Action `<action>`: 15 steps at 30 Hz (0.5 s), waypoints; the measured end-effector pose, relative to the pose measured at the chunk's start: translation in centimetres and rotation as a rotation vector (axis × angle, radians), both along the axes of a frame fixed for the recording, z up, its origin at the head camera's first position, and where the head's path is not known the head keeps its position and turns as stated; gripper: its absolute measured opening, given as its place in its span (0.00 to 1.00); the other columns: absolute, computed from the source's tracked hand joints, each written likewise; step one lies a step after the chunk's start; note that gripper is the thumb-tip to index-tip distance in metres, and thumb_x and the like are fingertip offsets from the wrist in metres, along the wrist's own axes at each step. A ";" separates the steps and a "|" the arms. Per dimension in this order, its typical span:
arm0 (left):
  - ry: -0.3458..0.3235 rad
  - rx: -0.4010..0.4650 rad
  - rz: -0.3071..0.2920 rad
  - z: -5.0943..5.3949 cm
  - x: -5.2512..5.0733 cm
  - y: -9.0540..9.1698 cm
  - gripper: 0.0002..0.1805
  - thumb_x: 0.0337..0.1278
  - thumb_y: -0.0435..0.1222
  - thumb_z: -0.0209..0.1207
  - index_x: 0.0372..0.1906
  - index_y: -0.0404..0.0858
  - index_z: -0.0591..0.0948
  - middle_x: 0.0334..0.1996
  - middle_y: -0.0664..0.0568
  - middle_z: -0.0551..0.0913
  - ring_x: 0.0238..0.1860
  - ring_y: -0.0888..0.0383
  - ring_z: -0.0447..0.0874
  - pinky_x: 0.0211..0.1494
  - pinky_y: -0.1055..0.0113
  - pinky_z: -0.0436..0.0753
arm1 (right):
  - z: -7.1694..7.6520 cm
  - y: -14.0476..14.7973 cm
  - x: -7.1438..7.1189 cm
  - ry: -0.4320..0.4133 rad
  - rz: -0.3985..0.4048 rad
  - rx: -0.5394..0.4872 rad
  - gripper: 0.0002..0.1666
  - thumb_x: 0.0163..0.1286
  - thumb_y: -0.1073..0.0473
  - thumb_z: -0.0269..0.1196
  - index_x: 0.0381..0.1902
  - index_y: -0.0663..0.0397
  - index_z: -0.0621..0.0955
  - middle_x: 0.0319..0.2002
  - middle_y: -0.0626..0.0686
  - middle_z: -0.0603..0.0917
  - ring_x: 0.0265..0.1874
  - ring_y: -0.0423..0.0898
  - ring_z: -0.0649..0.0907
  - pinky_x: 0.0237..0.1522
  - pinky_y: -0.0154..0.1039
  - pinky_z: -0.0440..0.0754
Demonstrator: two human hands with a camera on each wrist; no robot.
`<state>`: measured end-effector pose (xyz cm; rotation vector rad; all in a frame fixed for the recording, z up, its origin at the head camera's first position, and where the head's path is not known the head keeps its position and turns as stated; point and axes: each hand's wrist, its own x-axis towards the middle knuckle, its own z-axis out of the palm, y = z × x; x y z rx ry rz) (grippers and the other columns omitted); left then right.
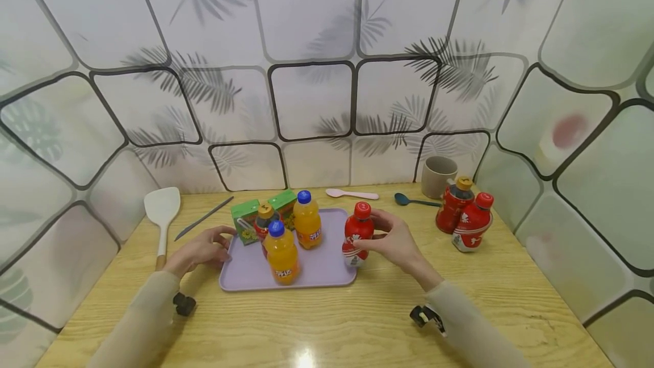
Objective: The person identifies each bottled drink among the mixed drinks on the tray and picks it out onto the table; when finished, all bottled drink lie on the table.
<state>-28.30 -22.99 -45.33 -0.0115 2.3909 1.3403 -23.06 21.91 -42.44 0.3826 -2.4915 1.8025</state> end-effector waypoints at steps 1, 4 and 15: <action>-0.001 0.000 0.000 0.0 0.0 0.0 0.35 0.45 0.19 0.60 0.65 0.34 0.69 0.40 0.43 0.71 0.33 0.55 0.75 0.33 0.65 0.85 | 0.0 0.3 0.0 -0.005 -0.007 -0.003 0.42 0.53 0.60 0.76 0.65 0.59 0.73 0.58 0.63 0.80 0.49 0.40 0.82 0.47 0.33 0.84; -0.008 0.002 0.001 0.0 0.1 0.1 0.35 0.46 0.19 0.60 0.65 0.34 0.69 0.40 0.43 0.71 0.32 0.55 0.75 0.34 0.65 0.85 | 0.1 1.2 0.1 -0.022 -0.033 -0.004 0.43 0.53 0.60 0.75 0.66 0.60 0.72 0.59 0.65 0.79 0.49 0.45 0.82 0.46 0.34 0.84; 0.004 0.005 -0.009 -0.1 0.2 -0.1 0.36 0.45 0.19 0.60 0.65 0.33 0.68 0.40 0.43 0.71 0.32 0.55 0.75 0.33 0.65 0.85 | 0.1 4.8 1.2 -0.051 -0.153 0.082 0.44 0.57 0.55 0.73 0.69 0.60 0.69 0.61 0.66 0.77 0.49 0.35 0.80 0.46 0.29 0.81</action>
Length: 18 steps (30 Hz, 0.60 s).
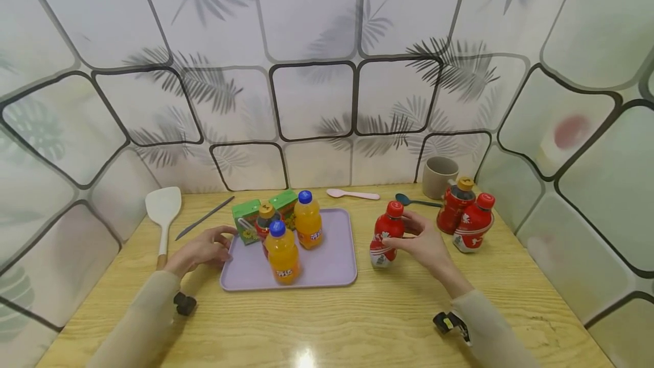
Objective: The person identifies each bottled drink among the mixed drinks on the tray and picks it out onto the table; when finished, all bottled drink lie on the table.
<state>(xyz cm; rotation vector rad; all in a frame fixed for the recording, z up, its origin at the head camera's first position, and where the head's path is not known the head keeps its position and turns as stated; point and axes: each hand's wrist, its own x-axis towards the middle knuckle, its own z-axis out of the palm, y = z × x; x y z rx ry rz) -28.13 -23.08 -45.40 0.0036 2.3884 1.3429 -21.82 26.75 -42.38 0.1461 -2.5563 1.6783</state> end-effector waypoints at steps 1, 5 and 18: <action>0.000 0.002 -0.004 0.0 0.0 0.0 0.36 0.45 0.19 0.60 0.65 0.33 0.68 0.39 0.43 0.71 0.32 0.55 0.75 0.33 0.65 0.85 | 0.0 0.3 0.1 -0.001 -0.012 0.005 0.44 0.57 0.55 0.73 0.69 0.61 0.69 0.61 0.66 0.77 0.47 0.31 0.79 0.46 0.28 0.81; 0.006 0.009 -0.016 0.3 0.2 -0.1 0.36 0.46 0.19 0.61 0.66 0.32 0.67 0.39 0.42 0.71 0.32 0.55 0.75 0.33 0.64 0.85 | 0.0 1.4 0.1 -0.013 -0.049 0.029 0.45 0.57 0.52 0.73 0.69 0.60 0.68 0.62 0.64 0.76 0.45 0.24 0.76 0.45 0.26 0.80; -0.003 0.031 -0.004 0.3 0.0 0.0 0.36 0.46 0.19 0.60 0.65 0.33 0.68 0.39 0.43 0.71 0.31 0.55 0.74 0.33 0.65 0.85 | 0.6 5.0 0.7 0.019 -0.076 0.137 0.48 0.61 0.52 0.71 0.72 0.64 0.63 0.62 0.68 0.73 0.44 0.23 0.73 0.42 0.23 0.79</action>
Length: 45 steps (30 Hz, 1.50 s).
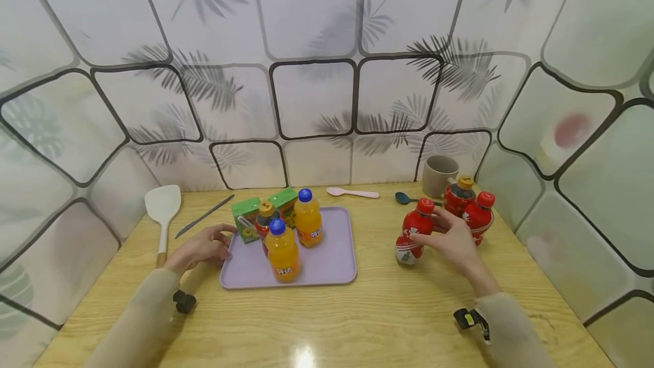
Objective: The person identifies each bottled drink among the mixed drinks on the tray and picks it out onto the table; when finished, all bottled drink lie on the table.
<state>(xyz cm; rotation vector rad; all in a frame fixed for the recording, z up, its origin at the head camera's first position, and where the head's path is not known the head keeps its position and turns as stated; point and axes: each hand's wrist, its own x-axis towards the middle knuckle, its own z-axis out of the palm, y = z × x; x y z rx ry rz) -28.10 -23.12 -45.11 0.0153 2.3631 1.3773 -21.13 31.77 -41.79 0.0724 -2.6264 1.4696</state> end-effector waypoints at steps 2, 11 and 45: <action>0.002 -0.009 0.004 -0.1 -0.2 0.0 0.36 0.45 0.19 0.60 0.65 0.34 0.68 0.39 0.43 0.71 0.32 0.55 0.75 0.33 0.65 0.85 | 0.1 0.6 0.0 0.021 0.005 0.022 0.46 0.60 0.53 0.71 0.70 0.65 0.64 0.60 0.67 0.75 0.43 0.22 0.74 0.41 0.24 0.79; -0.004 -0.014 -0.010 -0.1 -0.2 -0.2 0.36 0.46 0.19 0.60 0.66 0.33 0.68 0.40 0.43 0.71 0.31 0.56 0.75 0.33 0.65 0.85 | 0.6 3.5 0.5 -0.047 0.043 0.044 0.50 0.62 0.55 0.70 0.73 0.69 0.57 0.64 0.72 0.68 0.41 0.20 0.73 0.41 0.24 0.80; -0.009 -0.016 0.004 -0.2 -0.1 0.1 0.36 0.45 0.17 0.60 0.65 0.32 0.68 0.38 0.43 0.70 0.31 0.55 0.75 0.33 0.64 0.85 | 1.1 12.3 2.5 -0.213 0.060 0.190 0.56 0.65 0.54 0.67 0.75 0.73 0.45 0.68 0.76 0.61 0.41 0.12 0.65 0.39 0.22 0.76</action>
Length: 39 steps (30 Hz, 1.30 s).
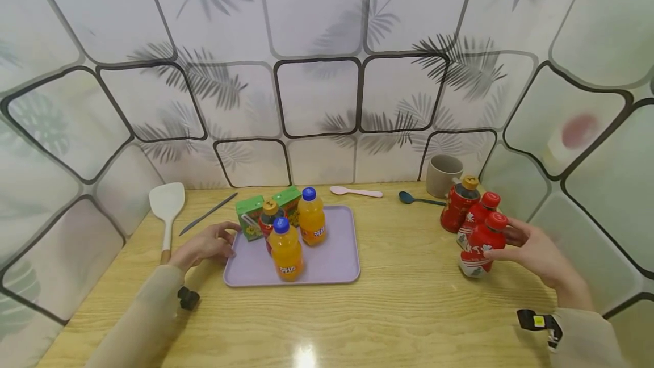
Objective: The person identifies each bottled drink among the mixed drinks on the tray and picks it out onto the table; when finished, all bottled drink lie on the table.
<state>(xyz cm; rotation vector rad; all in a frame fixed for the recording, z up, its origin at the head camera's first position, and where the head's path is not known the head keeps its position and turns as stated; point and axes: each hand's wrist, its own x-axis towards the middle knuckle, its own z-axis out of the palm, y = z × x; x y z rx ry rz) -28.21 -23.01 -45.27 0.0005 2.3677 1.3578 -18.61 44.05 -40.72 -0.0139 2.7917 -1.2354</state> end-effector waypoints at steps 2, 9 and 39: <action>-0.001 0.000 0.004 0.0 0.1 0.0 0.36 0.45 0.17 0.60 0.65 0.32 0.68 0.38 0.43 0.70 0.31 0.55 0.74 0.33 0.64 0.85 | 0.0 0.1 -0.1 -0.005 0.005 -0.002 0.56 0.66 0.54 0.66 0.74 0.73 0.44 0.68 0.79 0.59 0.43 0.16 0.69 0.39 0.22 0.76; 0.004 -0.015 -0.001 0.0 0.1 0.0 0.36 0.45 0.17 0.60 0.65 0.33 0.68 0.40 0.43 0.70 0.31 0.55 0.75 0.33 0.65 0.85 | -0.5 1.0 0.0 -0.024 -0.016 -0.005 0.58 0.65 0.54 0.68 0.75 0.72 0.43 0.67 0.69 0.67 0.41 0.13 0.65 0.39 0.22 0.76; 0.012 -0.041 0.007 0.2 0.2 0.3 0.35 0.44 0.17 0.60 0.63 0.33 0.70 0.39 0.43 0.70 0.32 0.54 0.75 0.33 0.64 0.85 | -1.1 3.0 -0.4 0.036 -0.077 0.054 0.58 0.61 0.54 0.71 0.72 0.76 0.50 0.56 0.62 0.75 0.38 0.15 0.66 0.35 0.25 0.78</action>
